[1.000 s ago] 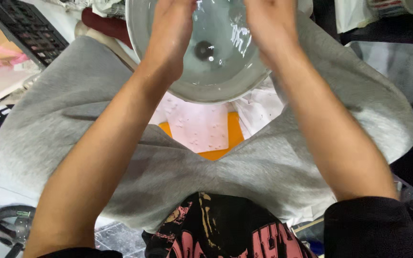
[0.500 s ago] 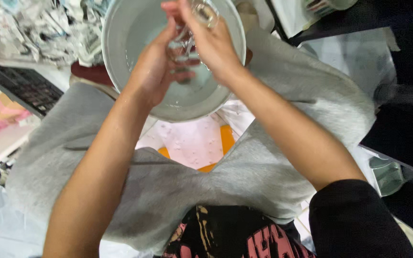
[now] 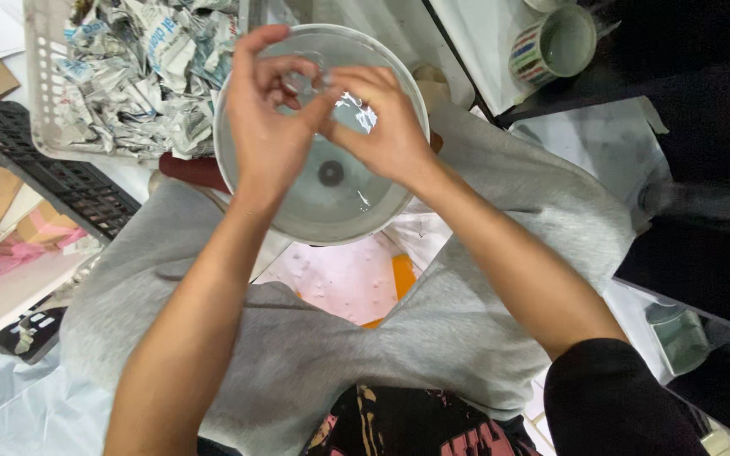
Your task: The person washes multiple small glass cups and mugs by hand in a white bucket of water placed on their lap. They rinse each item individually, then place the cleaned pieces on a nearby shelf.
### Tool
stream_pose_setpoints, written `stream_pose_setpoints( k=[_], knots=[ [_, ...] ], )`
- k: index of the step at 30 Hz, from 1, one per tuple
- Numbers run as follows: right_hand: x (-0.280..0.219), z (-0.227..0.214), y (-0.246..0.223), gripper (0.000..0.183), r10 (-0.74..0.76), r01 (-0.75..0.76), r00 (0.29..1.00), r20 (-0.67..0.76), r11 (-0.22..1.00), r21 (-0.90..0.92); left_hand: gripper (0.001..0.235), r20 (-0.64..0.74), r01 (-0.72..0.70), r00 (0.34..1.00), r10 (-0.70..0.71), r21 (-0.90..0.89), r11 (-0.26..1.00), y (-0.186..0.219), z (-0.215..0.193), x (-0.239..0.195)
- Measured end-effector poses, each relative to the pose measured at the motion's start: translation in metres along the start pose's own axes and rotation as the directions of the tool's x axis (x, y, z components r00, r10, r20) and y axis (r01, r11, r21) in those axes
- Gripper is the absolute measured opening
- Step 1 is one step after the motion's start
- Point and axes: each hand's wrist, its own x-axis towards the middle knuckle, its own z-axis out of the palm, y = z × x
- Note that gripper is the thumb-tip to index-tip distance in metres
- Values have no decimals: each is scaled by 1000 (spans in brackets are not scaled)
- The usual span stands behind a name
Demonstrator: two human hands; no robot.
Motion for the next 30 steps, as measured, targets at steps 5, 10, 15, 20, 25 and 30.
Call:
stream_pose_setpoints(
  k=[5, 10, 15, 20, 25, 30],
  knots=[
    [2, 2, -7, 47, 188, -188, 982, 13, 976, 106, 77, 47, -33, 998, 40, -128, 991, 16, 1, 4],
    [19, -20, -43, 35, 207, -206, 978, -21, 976, 67, 101, 18, -145, 989, 149, -141, 979, 46, 3, 1],
    [54, -93, -84, 27, 102, -54, 929, -356, 988, 142, 99, 31, -120, 992, 122, -55, 991, 55, -6, 11],
    [116, -188, -81, 23, -60, 125, 845, -531, 988, 87, 87, 103, -7, 995, 14, -68, 998, 44, 1, 22],
    [190, -228, -29, 26, 266, -242, 730, -630, 962, 127, 57, 234, -54, 972, 31, 93, 994, 50, 6, 8],
    [225, -222, 10, 22, 173, -376, 648, -742, 920, -114, 44, 309, -68, 951, 25, 130, 989, 60, 11, 7]
  ],
)
